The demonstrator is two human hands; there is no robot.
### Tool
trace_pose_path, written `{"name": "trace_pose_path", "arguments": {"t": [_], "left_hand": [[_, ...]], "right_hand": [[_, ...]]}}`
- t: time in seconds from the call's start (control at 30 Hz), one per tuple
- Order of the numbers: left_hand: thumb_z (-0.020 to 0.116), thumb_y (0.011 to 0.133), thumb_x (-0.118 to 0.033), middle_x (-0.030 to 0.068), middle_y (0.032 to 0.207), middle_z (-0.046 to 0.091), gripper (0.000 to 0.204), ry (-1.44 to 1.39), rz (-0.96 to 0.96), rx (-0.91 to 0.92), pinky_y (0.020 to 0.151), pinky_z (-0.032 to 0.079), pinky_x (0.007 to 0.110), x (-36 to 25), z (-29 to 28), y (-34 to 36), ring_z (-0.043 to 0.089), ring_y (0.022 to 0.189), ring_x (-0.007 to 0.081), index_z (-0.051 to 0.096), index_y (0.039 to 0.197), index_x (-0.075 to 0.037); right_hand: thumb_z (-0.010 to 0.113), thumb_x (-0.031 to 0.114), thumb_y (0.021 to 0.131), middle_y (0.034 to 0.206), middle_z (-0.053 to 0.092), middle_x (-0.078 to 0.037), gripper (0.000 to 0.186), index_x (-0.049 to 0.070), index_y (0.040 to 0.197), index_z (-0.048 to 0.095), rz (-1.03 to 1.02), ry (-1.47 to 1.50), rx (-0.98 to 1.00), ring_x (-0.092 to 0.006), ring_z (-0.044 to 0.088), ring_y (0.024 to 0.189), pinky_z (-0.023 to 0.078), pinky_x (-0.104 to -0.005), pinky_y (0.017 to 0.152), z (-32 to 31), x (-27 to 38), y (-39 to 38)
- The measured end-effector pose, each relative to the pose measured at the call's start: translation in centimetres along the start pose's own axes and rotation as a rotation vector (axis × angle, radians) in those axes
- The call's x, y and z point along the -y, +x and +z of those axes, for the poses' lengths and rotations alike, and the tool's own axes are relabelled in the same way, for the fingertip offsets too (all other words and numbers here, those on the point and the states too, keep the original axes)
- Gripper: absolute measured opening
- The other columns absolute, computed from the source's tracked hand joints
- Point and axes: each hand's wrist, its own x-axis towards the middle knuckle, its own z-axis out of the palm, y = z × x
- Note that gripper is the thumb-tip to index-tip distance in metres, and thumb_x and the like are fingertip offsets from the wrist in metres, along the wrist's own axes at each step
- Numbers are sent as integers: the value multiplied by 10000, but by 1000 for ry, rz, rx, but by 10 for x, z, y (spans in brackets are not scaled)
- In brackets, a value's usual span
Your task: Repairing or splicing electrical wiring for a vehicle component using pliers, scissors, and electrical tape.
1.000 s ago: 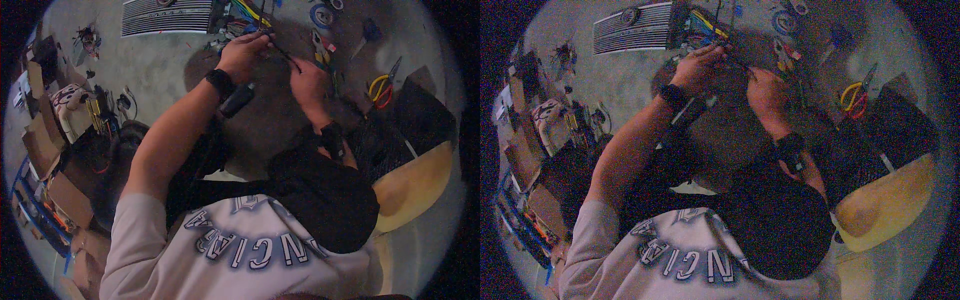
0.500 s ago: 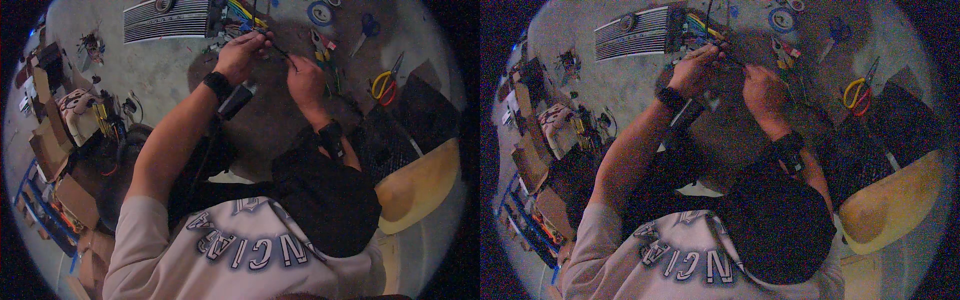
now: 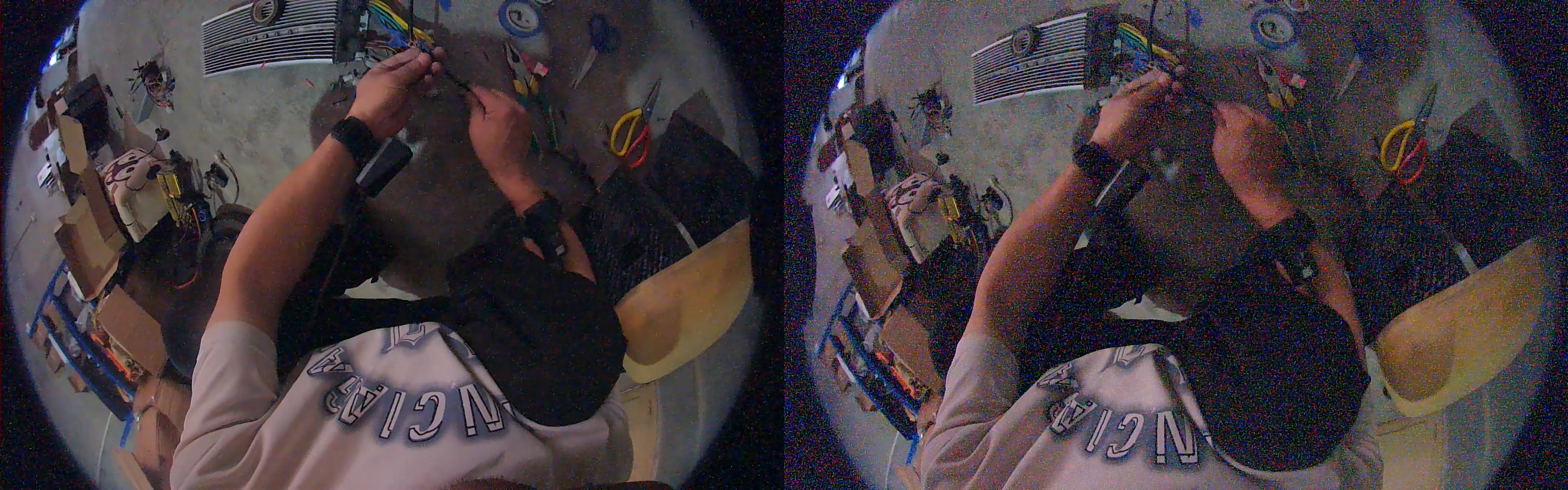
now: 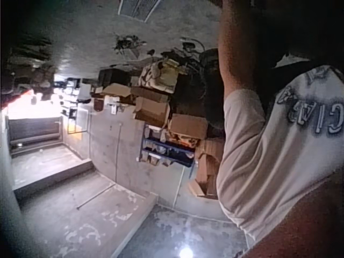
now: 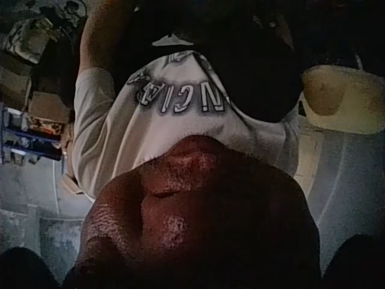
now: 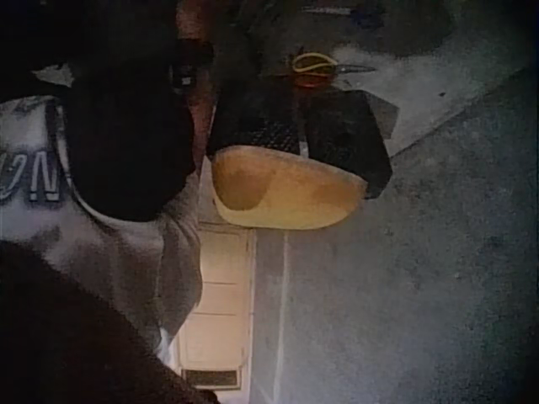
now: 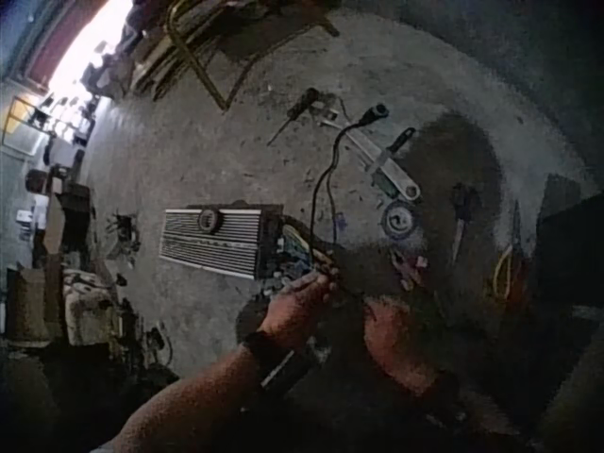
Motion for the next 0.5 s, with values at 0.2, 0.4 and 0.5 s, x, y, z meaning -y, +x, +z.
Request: {"name": "trace_pose_path", "arguments": {"t": [0.2, 0.4, 0.5], "left_hand": [[552, 918, -58, 84, 1126, 622, 143, -24, -21, -3, 759, 493, 242, 3, -2, 5, 593, 903, 138, 578, 1044, 6], [590, 899, -72, 69, 1114, 633, 177, 43, -5, 17, 787, 499, 247, 3, 1, 7, 601, 912, 136, 581, 1063, -5], [613, 887, -79, 67, 1102, 643, 211, 55, 53, -24, 785, 497, 243, 3, 7, 6, 605, 904, 131, 586, 1085, -9]], "right_hand": [[642, 134, 811, 827, 648, -172, 153, 25, 913, 676, 40, 53, 54, -368, 621, 758, 476, -423, 648, -7, 3, 5], [637, 134, 815, 858, 651, -179, 163, 22, 926, 677, 62, 74, 75, -371, 622, 794, 476, -419, 669, -3, -5, 5], [633, 130, 821, 863, 650, -183, 161, 21, 932, 676, 68, 74, 114, -370, 623, 803, 475, -415, 675, -2, -7, 7]]}}
